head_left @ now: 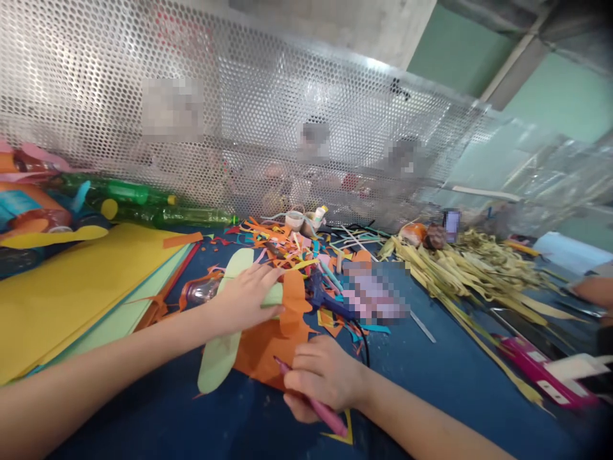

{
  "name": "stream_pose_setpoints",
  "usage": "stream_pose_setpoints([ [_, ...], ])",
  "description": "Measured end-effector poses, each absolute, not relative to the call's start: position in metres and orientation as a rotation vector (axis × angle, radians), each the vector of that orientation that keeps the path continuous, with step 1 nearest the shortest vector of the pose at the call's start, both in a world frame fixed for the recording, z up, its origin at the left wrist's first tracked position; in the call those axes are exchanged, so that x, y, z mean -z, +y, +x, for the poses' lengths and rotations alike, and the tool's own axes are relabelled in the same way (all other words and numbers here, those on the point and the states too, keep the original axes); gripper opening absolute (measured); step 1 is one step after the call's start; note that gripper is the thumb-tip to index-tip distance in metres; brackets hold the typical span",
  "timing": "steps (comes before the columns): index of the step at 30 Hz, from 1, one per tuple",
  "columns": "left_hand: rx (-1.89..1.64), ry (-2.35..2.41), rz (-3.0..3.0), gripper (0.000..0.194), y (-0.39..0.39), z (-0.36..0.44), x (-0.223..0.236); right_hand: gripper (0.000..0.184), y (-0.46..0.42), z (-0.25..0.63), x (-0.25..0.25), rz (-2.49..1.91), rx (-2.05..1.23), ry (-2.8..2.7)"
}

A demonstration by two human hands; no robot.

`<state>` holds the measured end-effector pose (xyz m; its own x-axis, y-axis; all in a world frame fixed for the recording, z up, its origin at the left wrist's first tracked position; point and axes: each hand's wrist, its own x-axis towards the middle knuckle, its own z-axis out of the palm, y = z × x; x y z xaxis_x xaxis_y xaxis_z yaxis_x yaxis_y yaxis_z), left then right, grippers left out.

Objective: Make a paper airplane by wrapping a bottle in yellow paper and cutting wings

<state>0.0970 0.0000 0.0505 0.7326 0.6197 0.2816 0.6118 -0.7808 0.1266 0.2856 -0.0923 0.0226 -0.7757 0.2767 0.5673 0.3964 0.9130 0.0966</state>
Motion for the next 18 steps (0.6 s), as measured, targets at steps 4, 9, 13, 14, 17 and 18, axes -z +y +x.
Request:
stream_pose_setpoints([
  [4,-0.491,0.987,2.967,0.06,-0.006,0.094,-0.05,0.007,-0.096,0.286,-0.022,-0.457,0.347,-2.507],
  [9,-0.366,0.934,2.992,0.069,-0.003,0.093,-0.052,0.014,-0.098,0.289,-0.025,-0.393,0.446,-2.473],
  [13,-0.32,0.884,3.062,0.07,0.002,0.095,-0.056,0.013,-0.097,0.296,-0.026,-0.268,0.45,-2.313],
  [14,-0.315,0.874,3.086,0.071,0.004,0.095,-0.058,0.011,-0.097,0.299,-0.025,-0.279,0.433,-2.257],
  [17,-0.317,0.793,3.184,0.075,0.009,0.092,-0.066,0.005,-0.095,0.305,-0.019,-0.444,0.361,-2.082],
  [18,-0.323,0.738,3.218,0.077,0.011,0.09,-0.071,0.007,-0.095,0.306,-0.017,-0.524,0.314,-2.013],
])
